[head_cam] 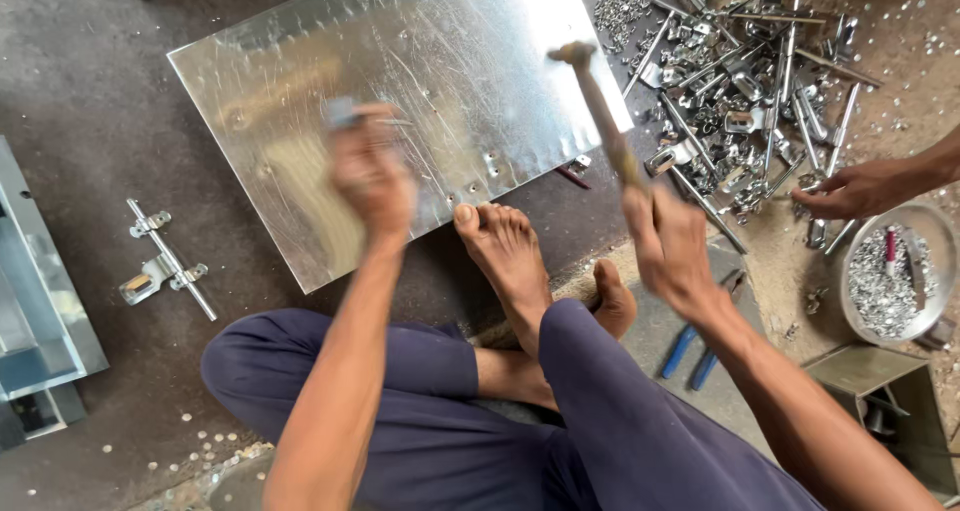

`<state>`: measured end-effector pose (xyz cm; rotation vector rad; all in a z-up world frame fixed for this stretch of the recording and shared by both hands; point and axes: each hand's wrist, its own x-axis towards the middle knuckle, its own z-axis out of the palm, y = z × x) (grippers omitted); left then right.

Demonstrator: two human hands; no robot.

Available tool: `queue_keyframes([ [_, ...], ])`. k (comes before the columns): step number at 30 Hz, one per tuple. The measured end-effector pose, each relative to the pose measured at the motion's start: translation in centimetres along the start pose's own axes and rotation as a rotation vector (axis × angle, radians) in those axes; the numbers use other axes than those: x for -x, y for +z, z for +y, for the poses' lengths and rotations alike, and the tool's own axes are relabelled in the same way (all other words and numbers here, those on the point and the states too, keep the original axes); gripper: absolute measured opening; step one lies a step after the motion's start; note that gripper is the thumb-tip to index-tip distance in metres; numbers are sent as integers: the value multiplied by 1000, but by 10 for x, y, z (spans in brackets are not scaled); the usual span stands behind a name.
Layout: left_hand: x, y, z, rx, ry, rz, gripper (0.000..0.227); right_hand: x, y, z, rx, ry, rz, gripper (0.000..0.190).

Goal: The person assembles metal boxes by attaching latches and hinges to metal sheets. They use a hammer and punch to secure the hardware, then attach the sheets to box frames. The person stacks completed boxes and continues the process with new sheets.

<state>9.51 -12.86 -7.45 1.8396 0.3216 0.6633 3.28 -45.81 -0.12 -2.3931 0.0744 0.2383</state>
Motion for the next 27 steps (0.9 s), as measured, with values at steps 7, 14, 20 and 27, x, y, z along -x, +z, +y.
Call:
queue_keyframes([
  [7, 2, -135, -38, -91, -175, 263, 25, -123, 13, 22, 7, -65, 151, 40],
  [14, 24, -141, -24, -57, -186, 418, 23, -67, -13, 4, 377, -138, 64, 38],
  [20, -11, -74, 16, 455, -97, 152, 22, -6, 26, -45, -53, 31, -369, 38],
  [27, -22, -11, 14, 188, -106, -130, 14, -8, 44, -85, 88, -85, -373, 43],
])
